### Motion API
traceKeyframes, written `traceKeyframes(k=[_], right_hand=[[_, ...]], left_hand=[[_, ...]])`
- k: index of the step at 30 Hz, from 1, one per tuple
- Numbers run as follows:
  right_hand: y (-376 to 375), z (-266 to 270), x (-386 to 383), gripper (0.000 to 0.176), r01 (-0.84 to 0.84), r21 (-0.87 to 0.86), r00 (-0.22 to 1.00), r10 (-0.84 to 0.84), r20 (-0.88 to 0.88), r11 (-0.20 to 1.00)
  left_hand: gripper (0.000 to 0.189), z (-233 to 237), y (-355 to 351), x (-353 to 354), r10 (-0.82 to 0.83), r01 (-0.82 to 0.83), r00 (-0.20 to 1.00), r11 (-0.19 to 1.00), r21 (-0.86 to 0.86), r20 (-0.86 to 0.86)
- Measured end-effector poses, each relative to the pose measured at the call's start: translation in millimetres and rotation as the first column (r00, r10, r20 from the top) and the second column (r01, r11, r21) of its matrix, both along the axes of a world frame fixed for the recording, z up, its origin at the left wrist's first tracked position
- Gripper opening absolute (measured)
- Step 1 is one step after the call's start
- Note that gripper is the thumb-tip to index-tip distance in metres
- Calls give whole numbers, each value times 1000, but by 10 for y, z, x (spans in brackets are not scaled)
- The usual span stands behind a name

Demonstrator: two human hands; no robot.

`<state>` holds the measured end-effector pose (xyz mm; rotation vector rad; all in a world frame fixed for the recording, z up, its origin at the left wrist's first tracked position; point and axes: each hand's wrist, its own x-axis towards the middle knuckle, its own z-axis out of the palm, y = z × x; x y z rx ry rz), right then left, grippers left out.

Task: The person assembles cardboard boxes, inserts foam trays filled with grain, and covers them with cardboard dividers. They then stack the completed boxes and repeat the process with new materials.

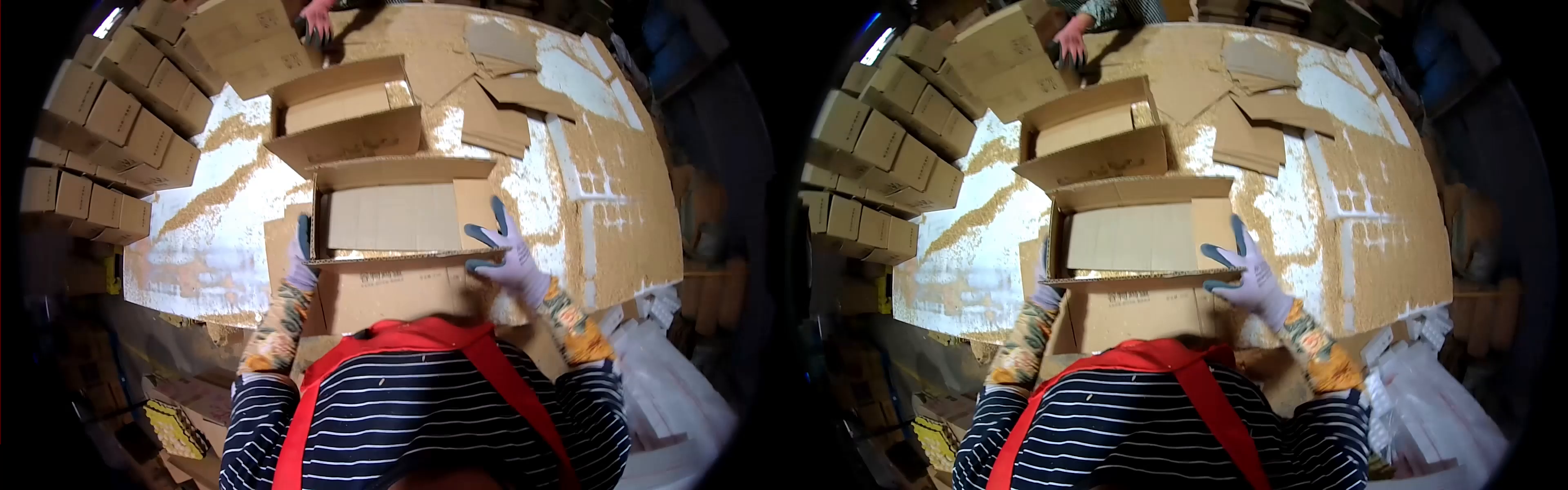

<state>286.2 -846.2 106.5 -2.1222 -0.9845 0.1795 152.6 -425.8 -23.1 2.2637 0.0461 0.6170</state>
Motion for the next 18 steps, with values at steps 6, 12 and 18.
traceKeyframes(k=[6, 12, 18], right_hand=[[-206, -212, 81, 77, 177, 5, 906, -161, -392, 984], [-748, 445, 476, 71, 282, 328, 857, -82, -509, 902], [-193, 565, 1627, 64, 346, 715, 937, -264, -229, 607]], left_hand=[[46, -718, -261, 271, -116, -193, 971, 144, -971, -210], [49, 1191, -685, 938, -216, 241, 964, 957, -162, 156], [44, 3079, -475, 2187, -295, 435, 897, 464, -772, 328]])
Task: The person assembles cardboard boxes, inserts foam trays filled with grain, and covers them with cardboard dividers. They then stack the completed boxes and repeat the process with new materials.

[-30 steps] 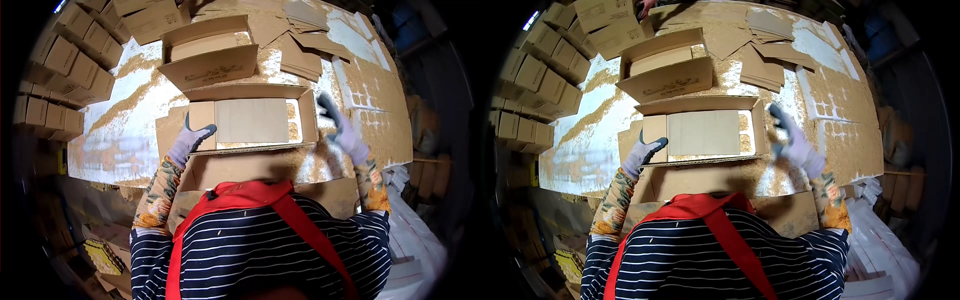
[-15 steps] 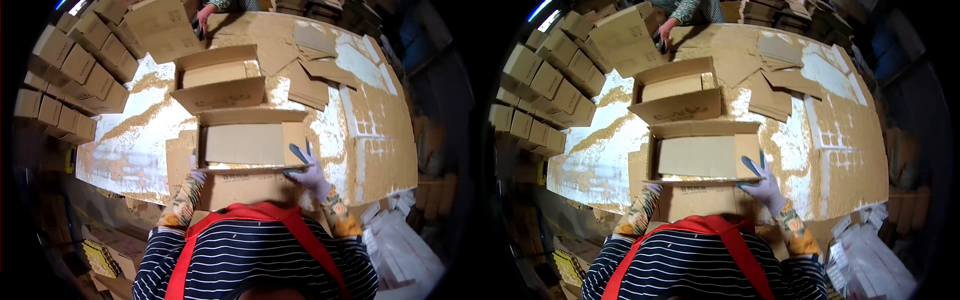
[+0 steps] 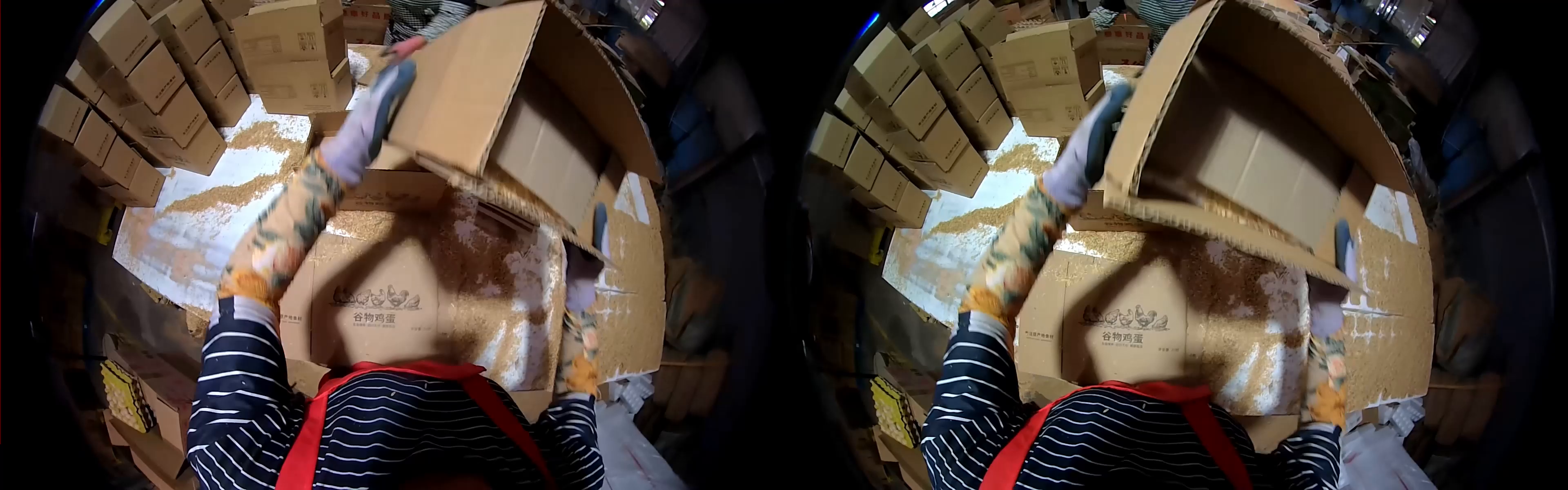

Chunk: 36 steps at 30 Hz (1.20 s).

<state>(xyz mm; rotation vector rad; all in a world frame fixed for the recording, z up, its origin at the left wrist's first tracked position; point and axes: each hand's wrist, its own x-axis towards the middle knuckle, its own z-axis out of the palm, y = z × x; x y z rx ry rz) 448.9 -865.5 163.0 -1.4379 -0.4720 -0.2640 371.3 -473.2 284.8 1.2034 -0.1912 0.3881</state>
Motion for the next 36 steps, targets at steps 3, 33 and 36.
traceKeyframes(k=[3, 33, 36], right_hand=[[725, -145, 231, 59, 56, 26, 982, -59, 178, 998], [2414, 506, 214, 60, -256, -630, 961, 265, -82, 733], [2309, 231, 265, 96, -309, -357, 949, 313, -46, 882]], left_hand=[[55, -174, 767, 531, 267, -295, 954, 919, 262, 138], [93, -2326, 1424, -1043, 940, -173, 295, 227, 958, -169], [104, -2419, 1276, -1632, 729, -147, 620, 472, 869, -291]])
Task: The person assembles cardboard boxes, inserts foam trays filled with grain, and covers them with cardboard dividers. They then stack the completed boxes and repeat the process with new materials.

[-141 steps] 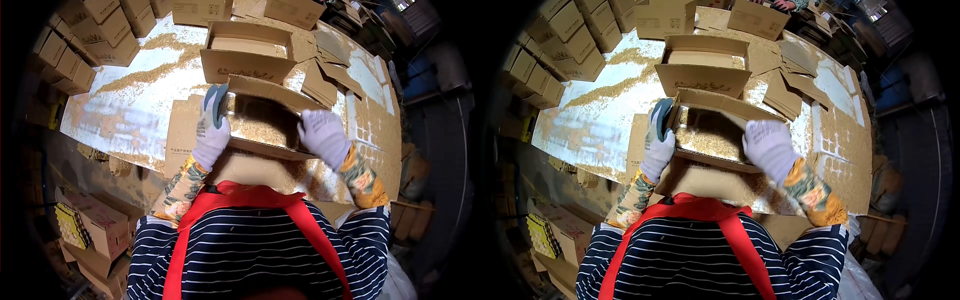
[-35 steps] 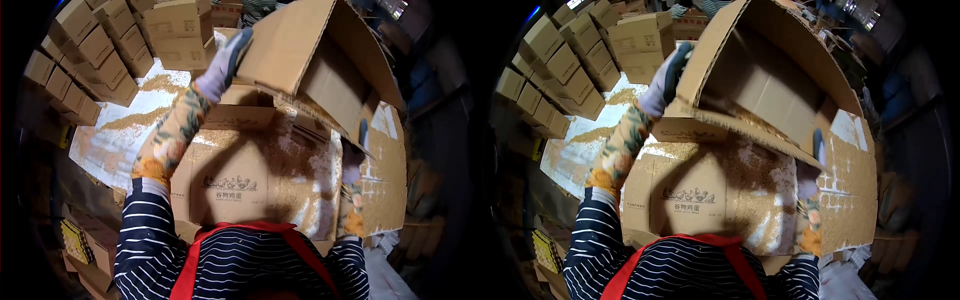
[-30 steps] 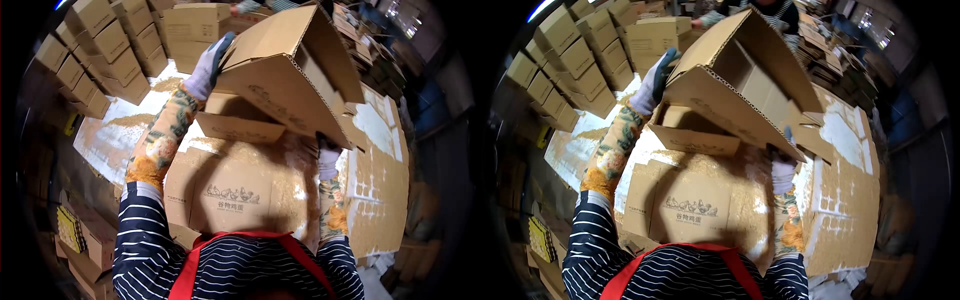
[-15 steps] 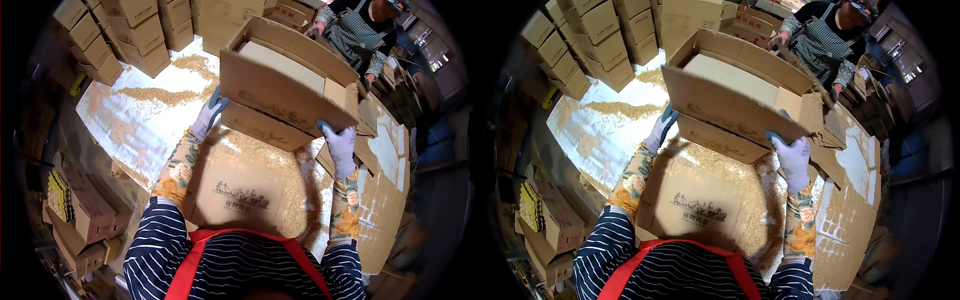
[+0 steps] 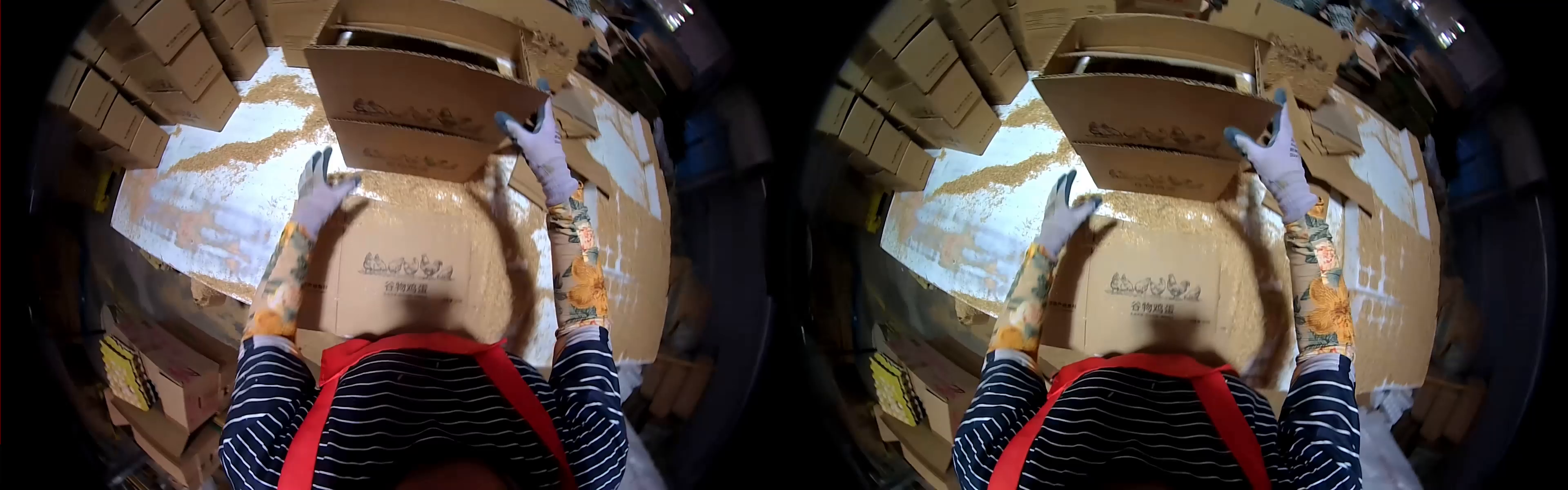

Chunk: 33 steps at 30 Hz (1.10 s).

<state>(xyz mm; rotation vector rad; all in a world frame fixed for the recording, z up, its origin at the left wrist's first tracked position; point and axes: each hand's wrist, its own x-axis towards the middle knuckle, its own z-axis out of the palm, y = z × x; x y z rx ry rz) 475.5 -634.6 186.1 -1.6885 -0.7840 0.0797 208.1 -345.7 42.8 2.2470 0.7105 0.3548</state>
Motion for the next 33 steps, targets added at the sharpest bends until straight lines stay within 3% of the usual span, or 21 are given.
traceKeyframes(k=[1, 2, 3, 4, 5, 6, 7, 8, 11, 12, 13, 16, 19, 21, 22, 25, 27, 29, 30, 31, 33], right_hand=[[-93, 22, -210, 95, 174, -47, 980, -168, 104, 984], [-187, 43, -422, 93, 352, -86, 923, -330, 197, 932], [-247, 59, -759, 92, 414, -70, 899, -395, 189, 908], [-292, -155, -1054, 86, 368, 56, 911, -371, 182, 928], [-357, -374, -1395, 83, 298, -87, 940, -276, 200, 951], [-433, -628, -1656, 84, 131, -309, 974, -63, 219, 942], [-479, -808, -1998, 89, -14, -545, 972, 140, 190, 838], [-538, -1189, -2305, 89, 42, -756, 898, 307, 315, 653], [-847, -1673, -3009, 95, -74, -842, 922, 358, 147, 535], [-965, -1729, -3188, 99, -63, -898, 911, 393, 127, 436], [-1066, -1751, -3314, 102, -49, -942, 899, 426, 103, 332], [-1350, -1660, -3366, 103, -26, -942, 933, 347, 97, 335], [-1662, -1461, -3161, 97, 37, -931, 930, 328, 165, 363], [-1852, -1366, -2972, 90, 103, -858, 885, 347, 309, 502], [-1907, -1256, -2869, 84, 175, -776, 859, 290, 421, 606], [-2070, -678, -2424, 82, 276, -679, 789, 243, 564, 680], [-2167, -317, -2118, 81, 315, -506, 714, 151, 684, 803], [-2126, -38, -1847, 85, 240, -468, 686, 192, 702, 851], [-2051, 57, -1773, 88, 262, -493, 669, 212, 713, 830], [-1978, 112, -1734, 91, 285, -520, 657, 231, 717, 805], [-1824, 81, -1672, 93, 328, -452, 604, 183, 776, 830]], left_hand=[[108, 149, -168, -268, -102, 103, 994, 994, 25, -26], [113, 259, -341, -562, -273, 297, 943, 949, 110, -188], [118, 292, -507, -857, -411, 486, 841, 860, 157, -352], [122, 235, -649, -1129, -493, 623, 724, 767, 151, -481], [125, 182, -772, -1410, -550, 744, 583, 658, 120, -598], [124, -29, -871, -1716, -571, 796, 540, 585, 155, -619], [123, -251, -932, -1948, -585, 839, 502, 507, 195, -638], [111, -298, -996, -2008, -586, 792, 586, 559, 245, -560], [99, -382, -1115, -1846, -708, 842, 536, 489, 228, -460], [77, -428, -1222, -1766, -730, 833, 553, 487, 263, -401], [77, -477, -1350, -1688, -744, 844, 536, 471, 255, -398], [43, -524, -1725, -1419, -841, 877, 459, 379, 295, -287], [38, -295, -2078, -1258, -866, 883, 443, 377, 280, -232], [34, 101, -2186, -1173, -861, 837, 487, 413, 359, -147], [33, 337, -2223, -1128, -836, 813, 540, 486, 321, -102], [33, 1061, -2352, -1009, -753, 721, 656, 644, 256, 47], [41, 1645, -2398, -922, -669, 670, 742, 739, 69, -42], [43, 1912, -2389, -793, -646, 628, 763, 753, -197, -35], [43, 1940, -2387, -728, -552, 529, 832, 757, -383, 59], [43, 1869, -2278, -649, -519, 524, 844, 750, -404, 133], [35, 1700, -1927, -552, -357, 362, 932, 920, -154, 56]])
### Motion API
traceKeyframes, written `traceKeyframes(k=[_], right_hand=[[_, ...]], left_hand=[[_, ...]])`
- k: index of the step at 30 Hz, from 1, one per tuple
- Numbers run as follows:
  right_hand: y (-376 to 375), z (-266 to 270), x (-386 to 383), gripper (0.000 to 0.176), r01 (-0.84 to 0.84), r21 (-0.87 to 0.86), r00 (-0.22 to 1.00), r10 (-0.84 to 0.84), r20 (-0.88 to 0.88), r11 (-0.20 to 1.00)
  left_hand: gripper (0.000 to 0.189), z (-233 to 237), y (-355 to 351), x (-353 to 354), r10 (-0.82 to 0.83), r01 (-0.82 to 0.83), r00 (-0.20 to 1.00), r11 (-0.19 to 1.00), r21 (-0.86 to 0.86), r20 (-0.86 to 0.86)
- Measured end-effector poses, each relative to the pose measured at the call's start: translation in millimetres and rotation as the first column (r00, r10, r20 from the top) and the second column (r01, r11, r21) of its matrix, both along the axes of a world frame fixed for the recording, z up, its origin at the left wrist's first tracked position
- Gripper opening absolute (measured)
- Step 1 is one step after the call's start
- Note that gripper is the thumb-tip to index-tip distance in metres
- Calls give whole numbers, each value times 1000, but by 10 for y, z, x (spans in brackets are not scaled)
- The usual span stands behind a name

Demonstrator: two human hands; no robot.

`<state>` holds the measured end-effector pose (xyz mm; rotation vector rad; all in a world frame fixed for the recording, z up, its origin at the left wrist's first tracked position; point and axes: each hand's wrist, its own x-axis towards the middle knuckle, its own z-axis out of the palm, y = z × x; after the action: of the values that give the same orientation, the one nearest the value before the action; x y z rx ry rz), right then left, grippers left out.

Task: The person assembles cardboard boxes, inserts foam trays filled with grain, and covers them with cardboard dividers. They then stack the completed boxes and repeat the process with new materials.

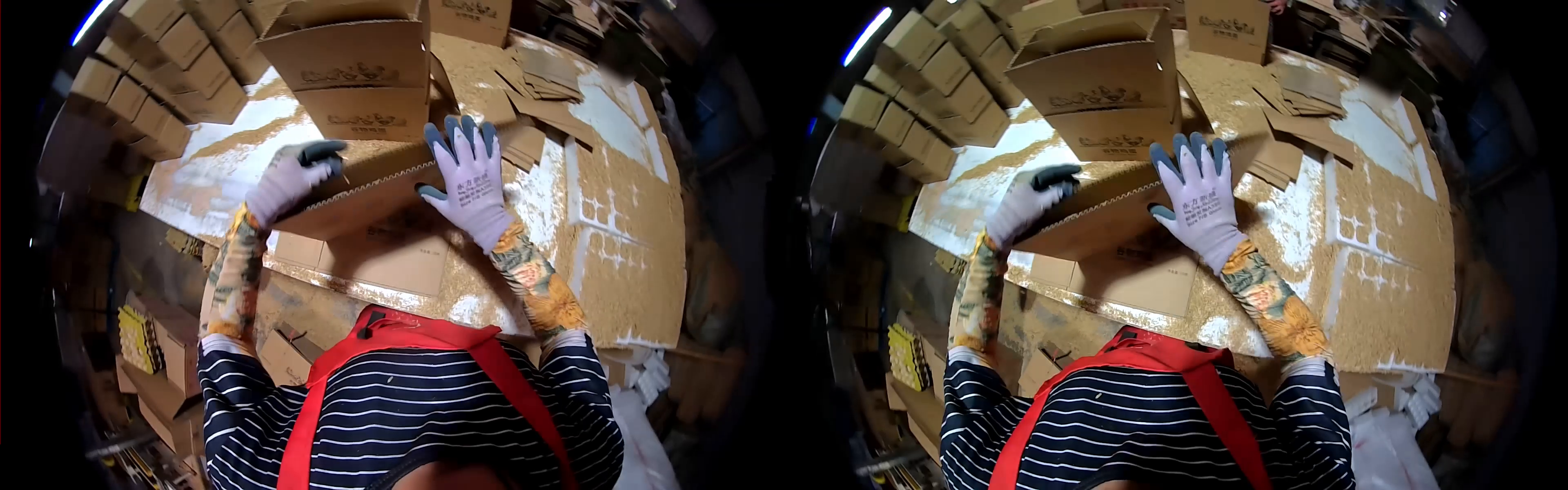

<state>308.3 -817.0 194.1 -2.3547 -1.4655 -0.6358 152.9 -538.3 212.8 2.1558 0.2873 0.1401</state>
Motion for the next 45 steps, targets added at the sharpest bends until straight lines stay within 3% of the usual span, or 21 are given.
traceKeyframes(k=[2, 5, 6, 8, 9, 12, 16, 18, 20, 23, 26, 28, 30, 32, 34, 36, 38, 40, 41, 44, 45], right_hand=[[91, 35, -2, 85, 11, 51, 1000, -11, 7, 999], [5, -120, 156, 55, -208, 147, 976, 214, -29, 967], [-66, -79, 151, 44, -250, 194, 961, 268, -70, 949], [-157, -38, 108, 31, -224, 270, 953, 269, -142, 936], [-207, 34, 79, 31, -228, 256, 948, 274, -163, 939], [-313, 52, 120, 31, -194, 72, 951, 205, -230, 978], [-373, -41, 233, 32, -218, -44, 929, 193, -317, 975], [-450, 95, 90, 34, -157, 24, 943, 157, -293, 987], [-611, 252, 22, 37, -104, 93, 956, 126, -266, 990], [-916, 276, -57, 47, -296, 229, 737, 375, -562, 927], [-811, 435, -360, 60, -472, 116, 618, 422, -663, 874], [-784, 351, -107, 54, -694, 52, 486, 521, -702, 718], [-679, 347, 62, 57, -624, -137, 454, 214, -865, 770], [-534, 322, 216, 70, -362, 159, 16, 177, -984, 918], [-460, 282, 307, 73, -227, 251, -232, 198, -952, 941], [-359, 2, 478, 72, -420, 227, -80, 213, -974, 879], [-266, 381, 156, 68, -403, 88, -207, 3, -978, 911], [-153, 511, 24, 70, -352, -176, 146, -132, -980, 919], [-246, 310, 95, 75, -408, -199, 669, 143, -729, 891], [-242, 615, -196, 84, -335, -351, 910, 397, 120, 874], [-193, 656, -157, 84, -339, -358, 908, 403, 118, 870]], left_hand=[[29, -7, 323, 17, 276, -278, 958, 833, 479, 75], [30, 29, 585, -124, 618, -518, 779, 535, 668, 109], [31, 41, 647, -200, 553, -303, 828, 584, 753, -95], [41, -188, 508, -383, 218, -317, 944, 806, 499, 248], [49, 205, 94, -470, 291, -240, 955, 875, 420, -61], [72, 211, -261, -708, 23, -28, 991, 999, -35, -133], [88, 294, -614, -972, -127, 107, 990, 965, 239, 66], [88, 381, -556, -964, 46, -57, 990, 995, -79, -136], [72, -323, -119, -809, 413, -251, 810, 885, -391, 415], [50, 89, -184, -755, 687, -480, 624, 713, -511, 371], [35, -63, -276, -629, 141, -135, 967, 990, -45, 210], [36, -107, -341, -449, -423, 402, 905, 808, 431, -50], [40, 22, -234, -231, -458, 511, 854, 824, 242, -246], [61, 113, 171, -74, -453, 223, 873, 701, -678, -182], [80, -143, 145, -110, 34, 351, 915, 425, -834, 402], [103, -192, 41, -215, -26, 42, 881, 999, -23, 473], [111, -310, -180, -172, 239, -299, 951, 873, 385, 196], [113, -164, -71, -156, 251, -257, 966, 946, 200, 54], [113, -159, 4, -112, 312, -312, 950, 935, 170, 25], [114, -635, 120, 181, 451, -428, 892, 847, 315, -2], [115, -669, 69, 205, 512, -456, 859, 747, 483, 18]])
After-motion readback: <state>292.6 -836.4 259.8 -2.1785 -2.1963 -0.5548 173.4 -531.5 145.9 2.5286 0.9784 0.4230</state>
